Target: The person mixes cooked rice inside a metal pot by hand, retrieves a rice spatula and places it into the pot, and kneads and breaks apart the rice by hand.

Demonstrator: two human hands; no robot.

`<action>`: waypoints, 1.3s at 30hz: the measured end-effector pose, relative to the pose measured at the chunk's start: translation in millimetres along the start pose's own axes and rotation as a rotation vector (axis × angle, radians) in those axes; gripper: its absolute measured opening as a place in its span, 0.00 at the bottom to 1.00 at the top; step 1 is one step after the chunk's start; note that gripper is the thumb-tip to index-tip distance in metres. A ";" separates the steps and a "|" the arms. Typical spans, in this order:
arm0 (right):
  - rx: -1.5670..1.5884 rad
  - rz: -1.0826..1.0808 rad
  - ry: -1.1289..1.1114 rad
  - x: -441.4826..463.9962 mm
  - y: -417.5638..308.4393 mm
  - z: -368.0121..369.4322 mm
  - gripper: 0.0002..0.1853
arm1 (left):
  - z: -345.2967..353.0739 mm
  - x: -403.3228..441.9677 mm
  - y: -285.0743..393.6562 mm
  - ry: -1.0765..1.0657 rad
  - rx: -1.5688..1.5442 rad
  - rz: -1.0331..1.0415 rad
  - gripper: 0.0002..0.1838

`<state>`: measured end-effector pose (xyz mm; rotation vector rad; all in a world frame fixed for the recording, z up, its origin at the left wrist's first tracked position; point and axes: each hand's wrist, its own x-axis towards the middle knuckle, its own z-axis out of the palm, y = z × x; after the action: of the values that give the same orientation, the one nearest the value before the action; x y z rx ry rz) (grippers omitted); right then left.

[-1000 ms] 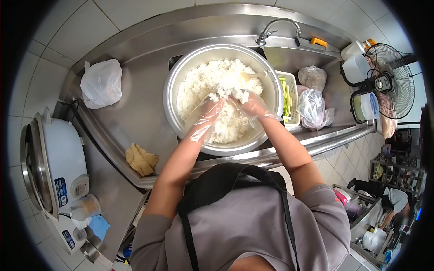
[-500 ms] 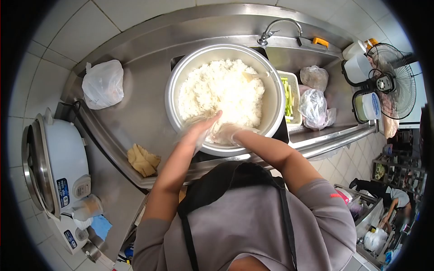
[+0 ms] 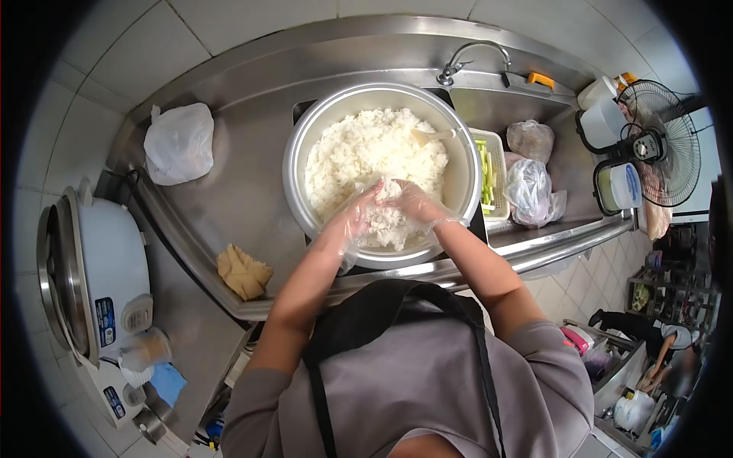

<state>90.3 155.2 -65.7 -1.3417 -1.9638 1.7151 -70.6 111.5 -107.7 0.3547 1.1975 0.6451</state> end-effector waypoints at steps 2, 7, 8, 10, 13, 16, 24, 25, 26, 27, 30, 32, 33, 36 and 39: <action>0.027 -0.123 0.029 -4.0 -2.6 -10.9 0.31 | -1.1 13.1 -0.6 -0.140 -0.129 0.054 0.30; -0.654 0.040 0.157 -6.5 -33.0 -33.0 0.36 | 24.7 -6.4 27.4 0.091 -0.072 0.202 0.16; -0.869 0.083 0.178 -1.7 -34.2 -36.5 0.39 | 21.3 3.7 25.6 0.149 0.146 0.268 0.16; -0.768 0.067 0.122 11.6 -19.9 -45.7 0.46 | 7.8 37.4 13.3 0.255 0.607 0.481 0.17; -0.770 0.102 -0.044 28.4 -20.1 -64.0 0.44 | -4.6 57.4 -5.2 0.411 1.253 0.907 0.19; -0.884 0.023 -0.019 48.9 -17.2 -83.2 0.39 | 8.3 7.8 24.4 0.172 1.341 0.703 0.20; -1.141 -0.331 0.643 132.8 100.1 -124.6 0.09 | -11.1 -15.8 88.7 0.566 1.252 0.190 0.55; -0.838 -0.170 0.554 140.6 144.2 -126.9 0.09 | -25.0 -4.4 90.0 0.635 1.265 0.257 0.57; -0.535 -0.013 0.460 143.6 173.2 -126.8 0.11 | -38.7 8.8 90.0 0.702 1.277 0.326 0.59; -0.823 -0.092 0.480 126.6 157.6 -106.9 0.10 | -51.4 25.4 88.0 0.670 1.195 0.402 0.58; -1.308 -0.321 0.464 51.5 97.5 -67.5 0.07 | -49.3 72.9 64.1 0.559 1.071 0.483 0.54; -1.356 -0.293 0.369 41.6 98.7 -64.7 0.07 | -30.7 79.5 52.9 0.655 1.211 0.566 0.50; -1.383 -0.273 0.322 37.4 101.3 -67.5 0.07 | -22.9 75.7 51.7 0.624 1.237 0.582 0.51; -1.193 -0.246 0.270 46.9 152.9 -60.0 0.07 | -12.9 61.1 35.4 0.393 0.924 0.579 0.49; -1.843 -0.570 0.641 22.1 140.6 -44.6 0.07 | 10.5 41.0 17.0 0.329 0.834 0.495 0.50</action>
<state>175.8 188.8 -183.2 -0.9834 -2.7264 -1.0975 -56.4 151.3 -124.8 1.3151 1.6861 0.6082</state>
